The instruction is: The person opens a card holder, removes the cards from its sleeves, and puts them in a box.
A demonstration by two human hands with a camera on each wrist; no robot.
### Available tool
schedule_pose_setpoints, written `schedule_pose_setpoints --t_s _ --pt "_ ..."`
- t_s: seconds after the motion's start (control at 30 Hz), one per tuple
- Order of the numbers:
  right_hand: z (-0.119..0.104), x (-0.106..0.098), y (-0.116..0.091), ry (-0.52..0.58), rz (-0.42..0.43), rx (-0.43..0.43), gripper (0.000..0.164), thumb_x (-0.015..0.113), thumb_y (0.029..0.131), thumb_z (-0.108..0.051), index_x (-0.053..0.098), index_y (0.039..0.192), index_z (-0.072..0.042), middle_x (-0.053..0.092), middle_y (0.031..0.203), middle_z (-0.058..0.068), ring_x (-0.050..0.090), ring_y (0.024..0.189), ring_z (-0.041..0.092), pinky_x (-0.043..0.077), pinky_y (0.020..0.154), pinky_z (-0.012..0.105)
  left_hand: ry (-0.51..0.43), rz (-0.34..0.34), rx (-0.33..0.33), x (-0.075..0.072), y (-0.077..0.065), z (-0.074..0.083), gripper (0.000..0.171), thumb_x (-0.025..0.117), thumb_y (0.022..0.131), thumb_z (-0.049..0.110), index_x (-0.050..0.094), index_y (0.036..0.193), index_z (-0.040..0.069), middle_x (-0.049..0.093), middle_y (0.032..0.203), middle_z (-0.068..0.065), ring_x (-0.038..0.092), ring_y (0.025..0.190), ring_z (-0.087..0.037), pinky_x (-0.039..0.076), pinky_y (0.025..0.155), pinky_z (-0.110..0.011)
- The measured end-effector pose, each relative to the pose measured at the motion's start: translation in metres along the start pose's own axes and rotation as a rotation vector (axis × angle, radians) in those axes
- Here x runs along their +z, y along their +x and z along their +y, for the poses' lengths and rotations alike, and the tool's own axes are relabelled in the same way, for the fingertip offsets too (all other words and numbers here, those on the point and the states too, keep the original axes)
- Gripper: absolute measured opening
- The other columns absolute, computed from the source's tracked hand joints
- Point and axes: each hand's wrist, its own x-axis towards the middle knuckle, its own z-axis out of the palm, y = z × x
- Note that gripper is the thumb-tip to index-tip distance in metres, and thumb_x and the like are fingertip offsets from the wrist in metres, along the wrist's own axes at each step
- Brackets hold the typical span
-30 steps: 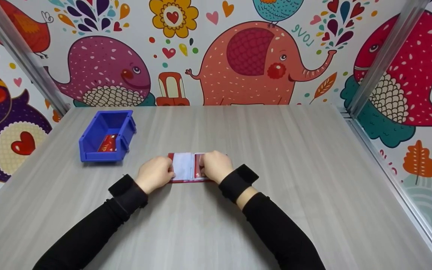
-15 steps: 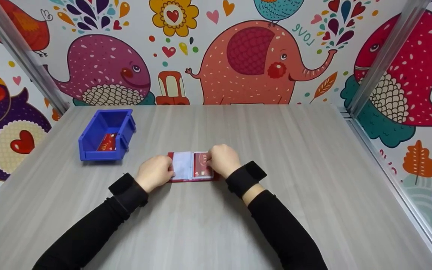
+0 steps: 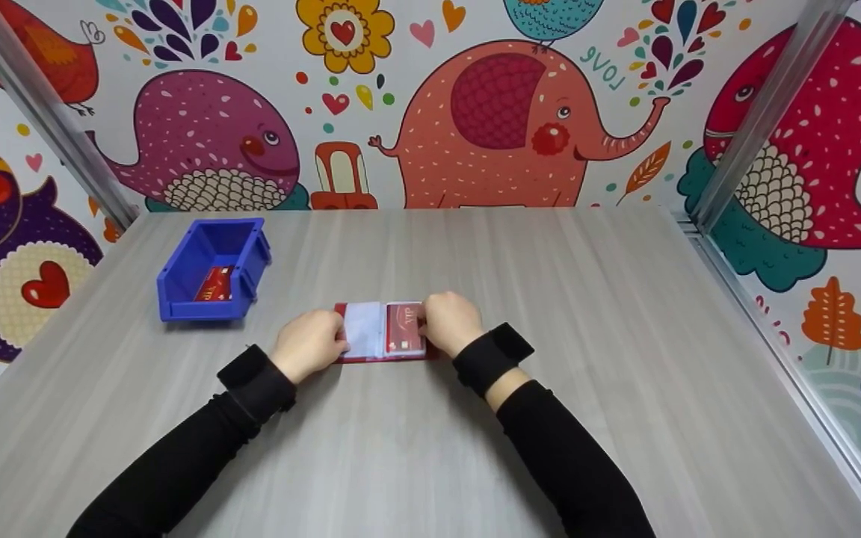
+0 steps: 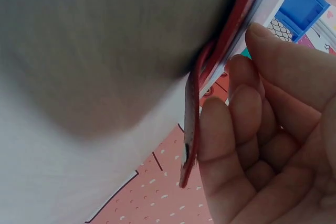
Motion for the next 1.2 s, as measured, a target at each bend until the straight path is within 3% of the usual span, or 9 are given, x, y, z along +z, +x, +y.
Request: schedule_pose_setpoints --t_s 0.5,0.87,1.2 --pt "0.002 0.0 0.0 0.035 -0.009 0.003 0.018 0.081 0.08 -0.008 0.079 0.097 -0.004 0.074 0.09 0.011 0.066 0.079 0.026 0.053 0.075 0.043 -0.007 0.014 0.008 0.0 0.0 0.0 0.013 0.078 0.077 0.011 0.067 0.073 0.005 0.069 0.077 -0.013 0.067 0.072 -0.032 0.053 0.058 -0.047" --pt "0.0 0.0 0.0 0.053 -0.036 0.031 0.014 0.08 0.081 -0.006 0.079 0.095 -0.006 0.074 0.089 0.008 0.065 0.078 0.023 0.052 0.073 0.042 0.014 -0.039 0.029 -0.003 0.005 -0.001 0.013 0.075 0.078 0.011 0.064 0.072 0.006 0.067 0.077 -0.009 0.066 0.073 -0.029 0.053 0.06 -0.045" --pt "-0.001 0.0 0.001 0.066 -0.039 0.046 0.013 0.08 0.081 -0.006 0.079 0.094 -0.005 0.074 0.089 0.008 0.064 0.077 0.022 0.052 0.073 0.042 -0.128 0.012 0.042 -0.01 0.015 0.014 0.03 0.066 0.085 0.01 0.051 0.059 0.011 0.058 0.066 -0.004 0.054 0.06 -0.023 0.048 0.056 -0.042"
